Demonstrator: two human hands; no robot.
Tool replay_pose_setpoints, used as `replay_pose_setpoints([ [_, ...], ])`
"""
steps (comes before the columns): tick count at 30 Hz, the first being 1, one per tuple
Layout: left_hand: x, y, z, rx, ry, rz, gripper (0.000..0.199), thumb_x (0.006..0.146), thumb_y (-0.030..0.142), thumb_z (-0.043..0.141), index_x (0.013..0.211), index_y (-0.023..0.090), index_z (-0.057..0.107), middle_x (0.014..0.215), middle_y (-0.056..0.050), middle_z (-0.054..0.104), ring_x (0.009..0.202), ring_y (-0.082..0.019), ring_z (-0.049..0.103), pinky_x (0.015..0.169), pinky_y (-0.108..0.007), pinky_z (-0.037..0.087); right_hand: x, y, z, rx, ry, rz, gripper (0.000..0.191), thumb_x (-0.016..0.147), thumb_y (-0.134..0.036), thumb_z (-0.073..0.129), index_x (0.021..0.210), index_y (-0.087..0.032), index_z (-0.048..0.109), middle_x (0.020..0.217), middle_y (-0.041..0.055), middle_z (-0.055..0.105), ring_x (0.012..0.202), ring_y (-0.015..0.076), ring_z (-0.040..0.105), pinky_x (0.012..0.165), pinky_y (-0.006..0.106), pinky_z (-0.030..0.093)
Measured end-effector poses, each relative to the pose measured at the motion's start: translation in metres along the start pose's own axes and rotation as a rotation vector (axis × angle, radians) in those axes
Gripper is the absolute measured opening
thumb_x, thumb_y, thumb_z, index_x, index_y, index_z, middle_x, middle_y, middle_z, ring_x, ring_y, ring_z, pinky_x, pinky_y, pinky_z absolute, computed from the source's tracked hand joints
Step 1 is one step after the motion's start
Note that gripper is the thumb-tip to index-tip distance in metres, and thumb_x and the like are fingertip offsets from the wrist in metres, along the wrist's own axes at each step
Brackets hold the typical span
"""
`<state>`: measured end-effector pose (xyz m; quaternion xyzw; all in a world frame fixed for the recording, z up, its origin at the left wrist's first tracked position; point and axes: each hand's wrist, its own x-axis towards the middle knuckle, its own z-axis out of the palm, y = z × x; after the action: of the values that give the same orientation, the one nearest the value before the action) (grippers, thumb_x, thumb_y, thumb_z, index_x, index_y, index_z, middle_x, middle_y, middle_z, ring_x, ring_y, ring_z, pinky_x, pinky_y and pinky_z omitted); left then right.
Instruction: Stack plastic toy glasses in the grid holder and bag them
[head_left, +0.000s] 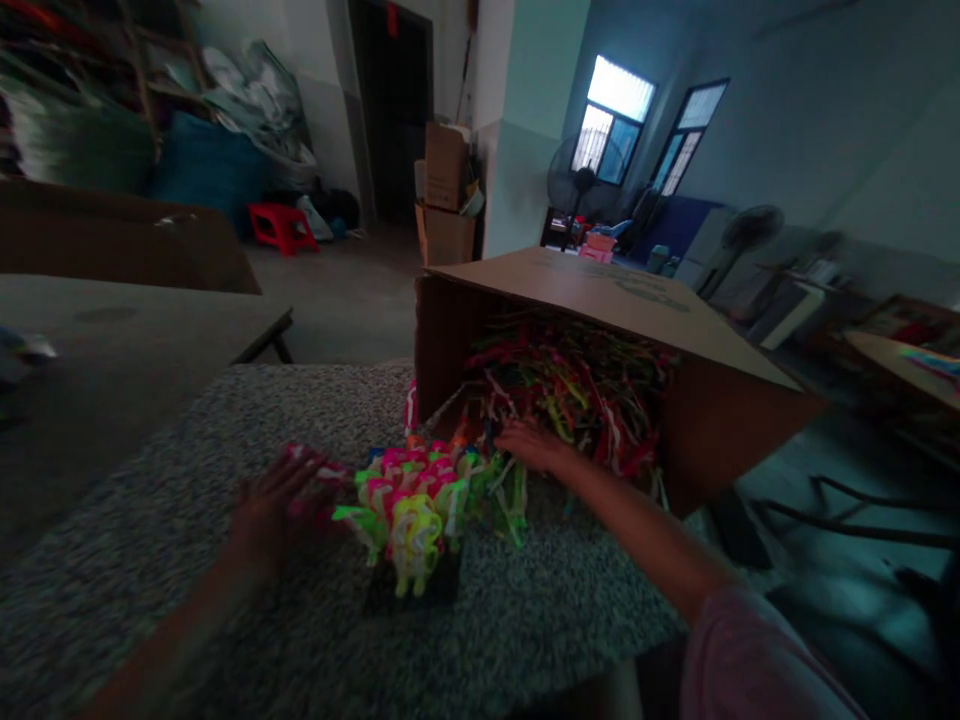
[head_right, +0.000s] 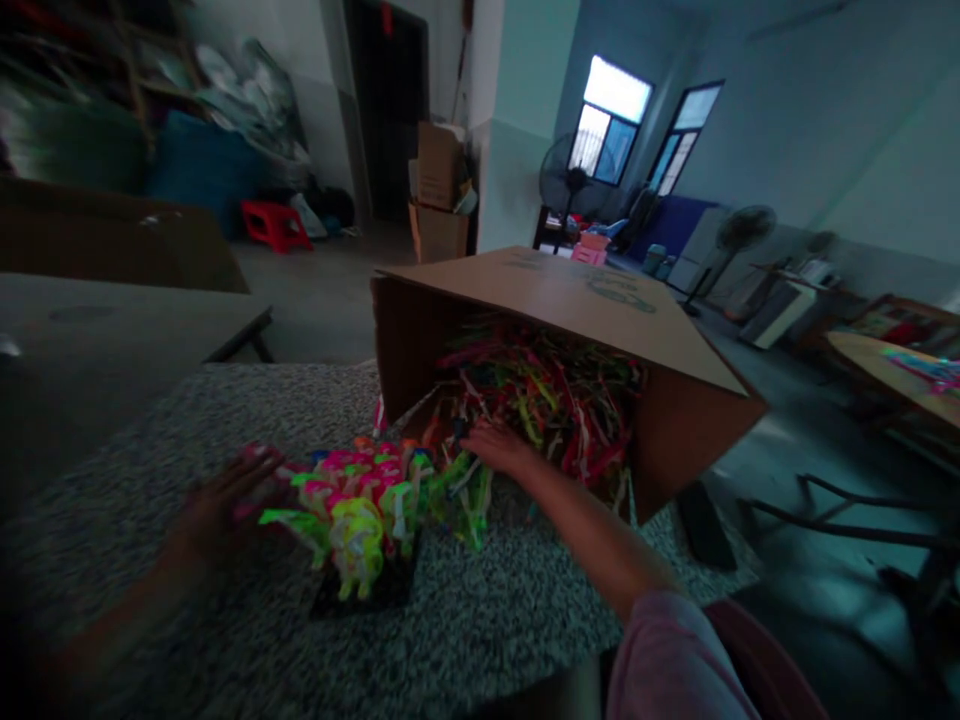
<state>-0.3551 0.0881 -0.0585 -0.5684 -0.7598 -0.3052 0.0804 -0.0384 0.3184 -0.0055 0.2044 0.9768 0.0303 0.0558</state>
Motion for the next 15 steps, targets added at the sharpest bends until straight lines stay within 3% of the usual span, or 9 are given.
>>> replay_pose_setpoints([
  [3, -0.033, 0.076, -0.039, -0.09, 0.335, -0.159, 0.035, 0.09, 0.04, 0.039, 0.117, 0.025, 0.056, 0.113, -0.006, 0.06, 0.096, -0.027, 0.061, 0.085, -0.045, 0.049, -0.046, -0.003, 0.007, -0.005, -0.004, -0.016, 0.042, 0.088, -0.006, 0.038, 0.12, -0.026, 0.057, 0.122, 0.005, 0.057, 0.12, 0.0211, 0.045, 0.109, 0.049, 0.027],
  [6, -0.067, 0.168, -0.047, -0.207, 0.469, 0.031, 0.017, 0.088, 0.03, 0.051, 0.102, 0.024, 0.058, 0.094, -0.003, 0.063, 0.084, -0.021, 0.061, 0.079, -0.038, 0.051, -0.09, -0.006, 0.014, -0.013, 0.016, 0.069, 0.047, 0.089, -0.006, 0.038, 0.129, -0.026, 0.05, 0.125, 0.0057, 0.055, 0.119, 0.0206, 0.045, 0.107, 0.042, 0.032],
  [9, -0.087, 0.236, -0.025, -0.336, 0.377, 0.298, 0.021, 0.085, 0.019, 0.056, 0.105, 0.024, 0.057, 0.097, -0.003, 0.064, 0.088, -0.017, 0.062, 0.081, -0.031, 0.052, -0.125, -0.008, 0.021, -0.028, 0.058, 0.245, 0.054, 0.087, -0.003, 0.037, 0.137, -0.023, 0.042, 0.123, 0.0087, 0.056, 0.119, 0.0198, 0.046, 0.101, 0.035, 0.038],
  [12, -0.092, 0.257, 0.003, -0.315, 0.365, 0.412, 0.028, 0.083, 0.013, 0.058, 0.109, 0.024, 0.057, 0.103, -0.006, 0.064, 0.096, -0.017, 0.061, 0.086, -0.033, 0.05, -0.152, -0.003, 0.026, -0.042, 0.07, 0.347, 0.051, 0.086, -0.004, 0.038, 0.134, -0.019, 0.045, 0.114, 0.0112, 0.06, 0.114, 0.0207, 0.05, 0.097, 0.033, 0.042],
  [15, -0.098, 0.234, 0.024, -0.264, 0.244, 0.522, 0.029, 0.085, 0.012, 0.054, 0.112, 0.022, 0.059, 0.105, -0.006, 0.066, 0.099, -0.016, 0.061, 0.089, -0.031, 0.05, -0.175, 0.007, 0.028, -0.06, 0.093, 0.379, 0.042, 0.085, -0.005, 0.039, 0.122, -0.016, 0.055, 0.114, 0.0118, 0.059, 0.114, 0.0228, 0.05, 0.102, 0.037, 0.039],
])
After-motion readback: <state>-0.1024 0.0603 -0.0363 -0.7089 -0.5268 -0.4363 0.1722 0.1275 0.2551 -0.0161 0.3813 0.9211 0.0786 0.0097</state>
